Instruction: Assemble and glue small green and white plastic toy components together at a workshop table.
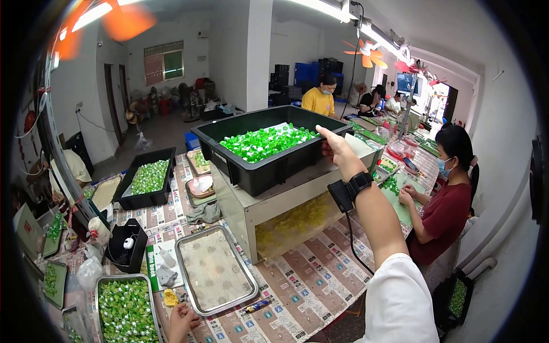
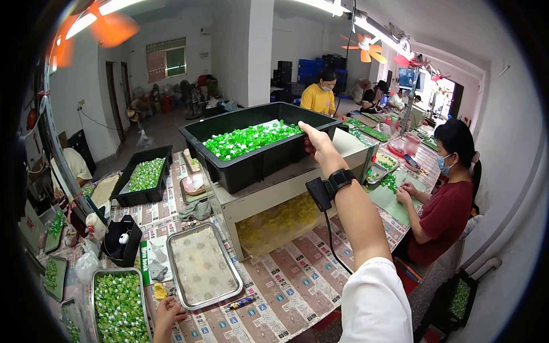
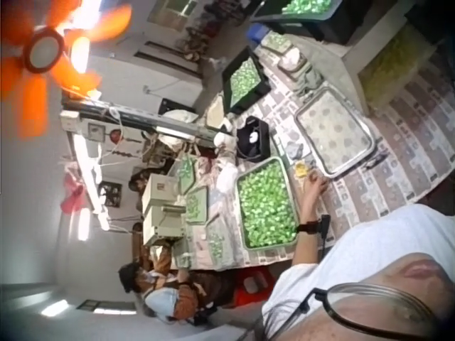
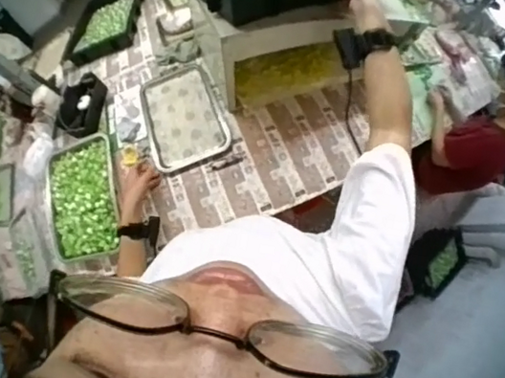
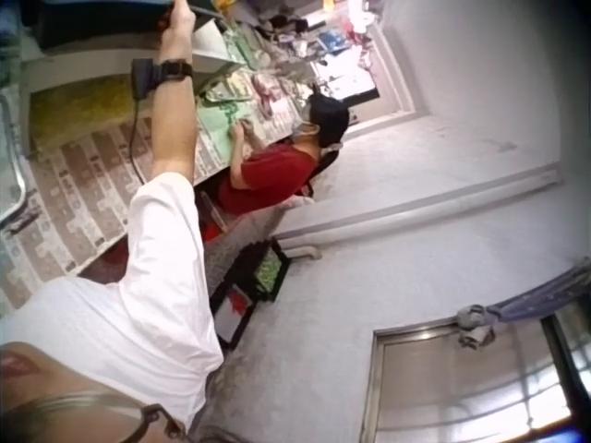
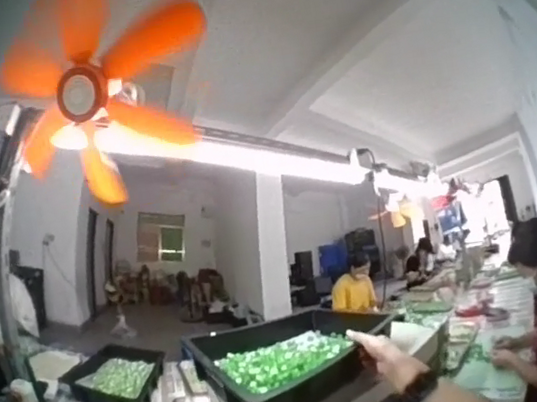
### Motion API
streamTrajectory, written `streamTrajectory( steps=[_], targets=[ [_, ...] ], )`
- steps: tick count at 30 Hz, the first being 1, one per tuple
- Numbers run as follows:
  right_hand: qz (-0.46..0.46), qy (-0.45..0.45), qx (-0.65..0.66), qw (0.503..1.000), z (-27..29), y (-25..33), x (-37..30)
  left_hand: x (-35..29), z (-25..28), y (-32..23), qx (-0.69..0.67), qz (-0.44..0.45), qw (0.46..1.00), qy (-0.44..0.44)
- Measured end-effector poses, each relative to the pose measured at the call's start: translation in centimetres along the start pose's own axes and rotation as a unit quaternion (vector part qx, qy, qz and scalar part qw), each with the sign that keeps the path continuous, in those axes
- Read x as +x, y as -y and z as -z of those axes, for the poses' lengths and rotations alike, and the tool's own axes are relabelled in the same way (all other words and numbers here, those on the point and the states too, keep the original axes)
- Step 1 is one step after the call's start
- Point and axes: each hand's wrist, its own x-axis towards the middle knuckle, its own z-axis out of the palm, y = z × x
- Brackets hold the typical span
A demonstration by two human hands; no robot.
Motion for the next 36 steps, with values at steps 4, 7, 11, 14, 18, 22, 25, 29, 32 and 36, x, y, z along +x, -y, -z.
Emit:
streamTrajectory(
  steps=[4,7,11,14,18,22,25,29,32,36],
  targets=[
    [-0.002,-0.027,0.083,0.996,-1.4,-0.9,1.9,2.7,-1.3,0.3,0.038,-0.023,0.997,0.063],
    [0.037,-0.061,0.163,0.984,-2.6,-1.5,2.8,3.5,-1.1,1.3,0.112,-0.08,0.989,0.052],
    [0.089,-0.193,0.264,0.941,-2.4,-2.0,3.4,3.3,-0.9,1.5,0.13,-0.093,0.983,0.084],
    [0.088,-0.221,0.336,0.911,0.4,-1.0,1.6,1.2,-0.2,1.1,0.116,-0.091,0.984,0.098],
    [0.061,-0.205,0.341,0.915,2.6,-0.6,-0.7,-1.5,1.4,0.8,0.065,-0.06,0.99,0.11],
    [0.164,-0.095,0.332,0.924,5.7,-1.8,-2.6,-2.6,2.0,1.3,0.088,-0.029,0.993,0.078],
    [0.162,-0.077,0.312,0.933,8.9,-1.0,-3.4,-2.5,2.7,2.3,0.089,-0.045,0.991,0.087],
    [0.143,-0.06,0.31,0.938,12.5,0.2,-6.3,-3.8,2.6,2.1,0.072,-0.034,0.992,0.096],
    [0.143,-0.054,0.27,0.951,15.5,0.9,-11.0,-4.3,2.9,2.8,0.055,-0.027,0.994,0.094],
    [0.317,-0.154,0.118,0.928,16.6,-0.5,-19.2,-4.2,4.3,4.9,0.029,-0.049,0.992,0.115]
  ],
)
